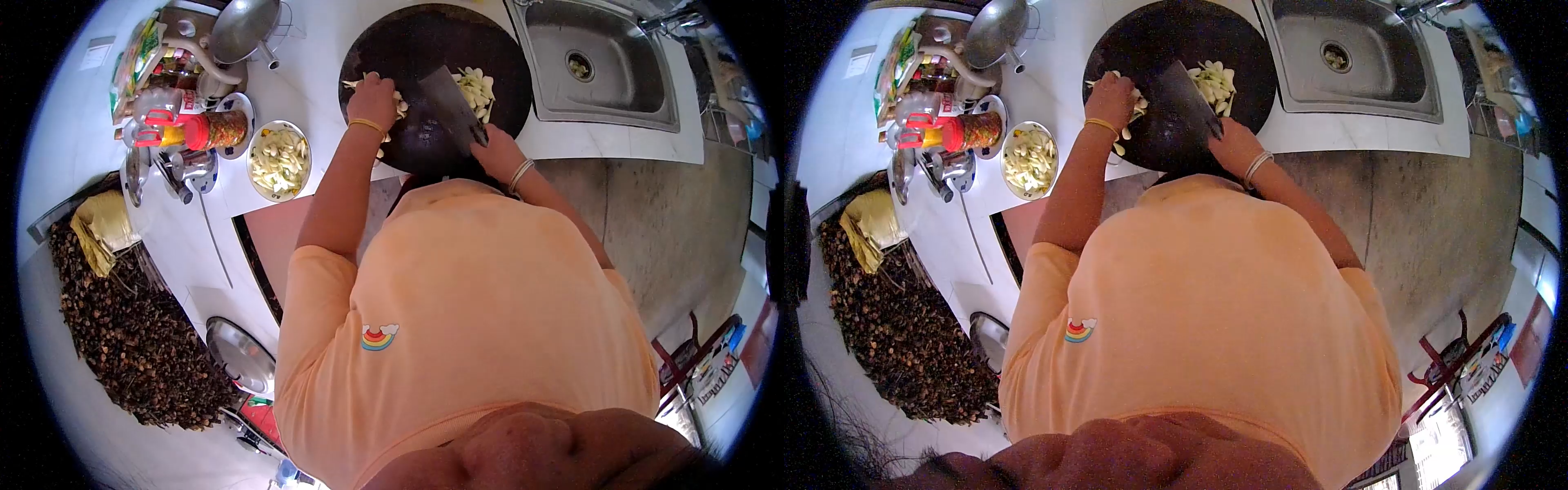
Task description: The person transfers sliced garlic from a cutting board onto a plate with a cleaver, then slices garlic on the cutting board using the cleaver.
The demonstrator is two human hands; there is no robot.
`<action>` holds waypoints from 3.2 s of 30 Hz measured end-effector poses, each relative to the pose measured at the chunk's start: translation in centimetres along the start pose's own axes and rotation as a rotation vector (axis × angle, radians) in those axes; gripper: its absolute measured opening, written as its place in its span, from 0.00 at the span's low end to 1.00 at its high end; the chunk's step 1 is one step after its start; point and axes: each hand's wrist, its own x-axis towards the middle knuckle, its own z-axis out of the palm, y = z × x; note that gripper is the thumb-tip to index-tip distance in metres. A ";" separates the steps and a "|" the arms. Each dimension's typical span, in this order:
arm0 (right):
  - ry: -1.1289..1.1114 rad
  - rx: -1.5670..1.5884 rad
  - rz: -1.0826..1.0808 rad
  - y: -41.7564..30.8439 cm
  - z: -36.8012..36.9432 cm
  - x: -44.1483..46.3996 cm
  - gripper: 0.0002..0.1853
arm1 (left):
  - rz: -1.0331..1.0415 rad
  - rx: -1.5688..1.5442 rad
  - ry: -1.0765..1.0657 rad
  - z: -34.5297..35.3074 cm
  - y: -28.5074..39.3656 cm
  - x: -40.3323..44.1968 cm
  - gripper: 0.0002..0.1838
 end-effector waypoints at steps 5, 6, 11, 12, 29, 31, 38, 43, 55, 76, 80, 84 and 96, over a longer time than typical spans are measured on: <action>0.108 -0.052 0.001 0.5 -1.0 0.2 0.19 | -0.053 -0.118 0.088 0.3 2.5 -0.1 0.10; 0.119 -0.073 -0.001 0.4 -1.1 0.0 0.19 | -0.049 -0.124 0.084 0.5 4.0 -0.8 0.10; 0.118 -0.103 -0.009 0.1 -0.3 -0.3 0.20 | -0.446 -0.856 -0.179 5.4 8.3 -1.9 0.12; 0.124 -0.118 -0.039 0.1 -0.4 -0.4 0.20 | -0.445 -0.863 -0.182 5.2 8.4 -2.0 0.12; 0.070 -0.091 -0.023 -0.1 0.1 0.8 0.18 | -0.367 -0.967 -0.116 5.7 7.7 -2.8 0.10; 0.099 -0.076 -0.015 -0.1 -0.1 1.1 0.18 | -0.366 -0.997 -0.096 5.8 7.8 -2.8 0.10; 0.081 -0.032 -0.058 0.1 -2.0 -0.3 0.17 | -0.401 -1.050 -0.079 5.7 7.9 -3.1 0.10; 0.001 -0.080 -0.042 0.1 -2.7 0.4 0.18 | -0.364 -1.049 -0.083 6.4 7.4 -3.1 0.10; 0.132 0.053 -0.086 0.3 -0.2 1.1 0.18 | -0.239 -0.678 0.065 6.5 6.6 -3.0 0.09; 0.028 -0.045 -0.031 1.4 -0.4 0.2 0.18 | -0.261 -0.463 0.104 2.4 5.8 -2.9 0.16; 0.142 -0.067 -0.022 1.3 -0.8 0.2 0.20 | -0.175 -0.248 0.000 2.9 6.8 -3.4 0.18; 0.123 -0.088 -0.036 1.0 -0.9 0.0 0.20 | -0.226 -0.446 -0.041 3.9 6.7 -2.6 0.19; 0.085 -0.104 -0.002 0.5 -1.7 -1.3 0.21 | -0.318 -0.871 -0.226 5.3 8.0 -2.3 0.16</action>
